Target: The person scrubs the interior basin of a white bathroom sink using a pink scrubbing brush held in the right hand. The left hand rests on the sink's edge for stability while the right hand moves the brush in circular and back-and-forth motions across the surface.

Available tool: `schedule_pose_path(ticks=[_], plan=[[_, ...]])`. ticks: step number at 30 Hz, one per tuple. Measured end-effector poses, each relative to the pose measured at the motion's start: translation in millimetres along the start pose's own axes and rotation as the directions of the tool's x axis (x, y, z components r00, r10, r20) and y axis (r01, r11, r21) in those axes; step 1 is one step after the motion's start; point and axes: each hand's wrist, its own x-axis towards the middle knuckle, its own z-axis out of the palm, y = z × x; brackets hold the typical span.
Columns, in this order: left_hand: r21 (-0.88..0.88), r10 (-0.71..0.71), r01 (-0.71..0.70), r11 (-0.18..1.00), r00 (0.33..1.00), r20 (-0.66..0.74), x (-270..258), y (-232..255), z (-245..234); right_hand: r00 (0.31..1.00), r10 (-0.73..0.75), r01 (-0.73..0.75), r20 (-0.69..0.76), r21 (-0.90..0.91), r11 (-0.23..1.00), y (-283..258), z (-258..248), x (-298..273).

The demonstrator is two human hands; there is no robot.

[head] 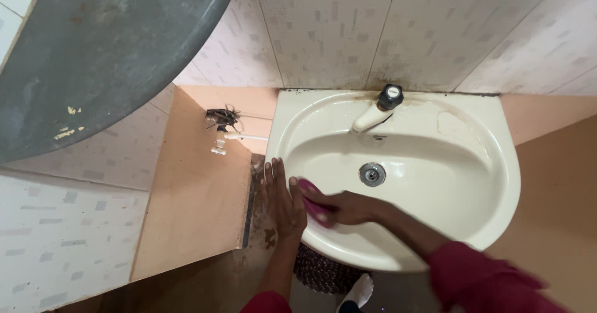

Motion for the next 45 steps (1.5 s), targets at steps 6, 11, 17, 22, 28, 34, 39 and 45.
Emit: schedule_pose_path(ticks=[6, 11, 17, 22, 28, 34, 39, 45], plan=[[-0.021, 0.0, 0.0, 1.0, 1.0, -0.005, 1, -2, 2, 0.937, 0.302, -0.27, 0.174, -0.183, 0.945, 66, -26, -70], [-0.006, -0.013, 0.013, 1.0, 1.0, -0.005, 1, -1, 2, 0.998, 0.001, 0.001, -0.058, 0.043, 0.999, 6, 7, 7], [-0.022, 0.012, -0.012, 1.0, 1.0, -0.001, 2, 0, 2, 0.91, 0.209, -0.16, 0.359, -0.16, 0.974, 16, -22, -56], [-0.074, -0.007, 0.008, 0.997, 1.0, 0.018, -1, 2, -5, 0.912, 0.095, -0.121, 0.399, 0.041, 0.992, 65, -44, -120], [-0.073, 0.02, -0.018, 0.997, 0.999, 0.026, 2, 5, -9, 0.896, -0.014, 0.072, -0.444, 0.114, 0.991, -30, 18, 39], [-0.003, 0.014, -0.014, 1.0, 0.998, 0.055, 3, -1, -1, 0.99, 0.048, -0.022, 0.129, -0.192, 0.981, 27, -4, -51], [0.018, -0.026, 0.024, 1.0, 0.997, 0.079, 2, 1, -1, 0.926, 0.096, -0.064, 0.366, -0.1, 0.993, 91, -47, -123], [0.048, -0.016, 0.012, 0.999, 0.996, 0.083, 3, 6, -6, 0.967, -0.038, 0.058, -0.252, 0.072, 0.996, -18, 2, 3]])
